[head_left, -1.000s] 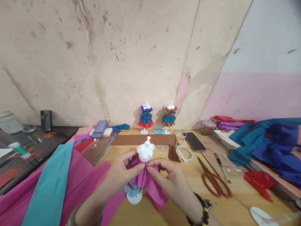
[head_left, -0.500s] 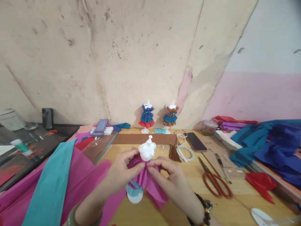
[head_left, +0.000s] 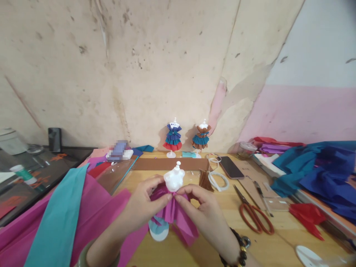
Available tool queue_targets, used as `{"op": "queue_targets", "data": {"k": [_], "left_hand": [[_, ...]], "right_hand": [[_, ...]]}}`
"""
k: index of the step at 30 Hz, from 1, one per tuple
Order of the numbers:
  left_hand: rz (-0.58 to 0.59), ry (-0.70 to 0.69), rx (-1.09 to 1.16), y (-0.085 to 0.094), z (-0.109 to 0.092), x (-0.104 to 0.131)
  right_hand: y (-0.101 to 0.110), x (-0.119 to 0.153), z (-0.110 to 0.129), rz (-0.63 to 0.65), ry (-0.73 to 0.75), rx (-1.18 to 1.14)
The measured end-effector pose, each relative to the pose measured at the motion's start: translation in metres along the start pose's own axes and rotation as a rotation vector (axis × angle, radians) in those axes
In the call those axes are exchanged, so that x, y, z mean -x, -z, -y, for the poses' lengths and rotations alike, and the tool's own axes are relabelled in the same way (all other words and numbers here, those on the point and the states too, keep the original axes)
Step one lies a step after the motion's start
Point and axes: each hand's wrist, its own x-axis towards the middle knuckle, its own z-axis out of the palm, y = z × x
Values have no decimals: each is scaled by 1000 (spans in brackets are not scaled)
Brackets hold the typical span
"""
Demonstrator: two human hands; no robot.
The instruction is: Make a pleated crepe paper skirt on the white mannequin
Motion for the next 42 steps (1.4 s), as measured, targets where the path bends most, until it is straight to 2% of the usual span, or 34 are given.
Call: {"op": "queue_targets", "data": {"k": [12,20,26,32,38,42], "left_hand": [[29,10,39,-1,2,3],[-63,53,66,-8,3,0],[-50,33,5,-8,-1,1],[-69,4,-122,-4,4,0],[-30,27,-74,-1,5,-2],[-13,25,-135,2,2,1]], "right_hand": [[-2,2,-1,-68,94,76],[-7,5,0,-97,136,99],[-9,6,-4,-136,34,70],[-1,3,-4,-54,11,42],[3,1,-9,19,-12,77],[0,2,-12,28,6,73]]}}
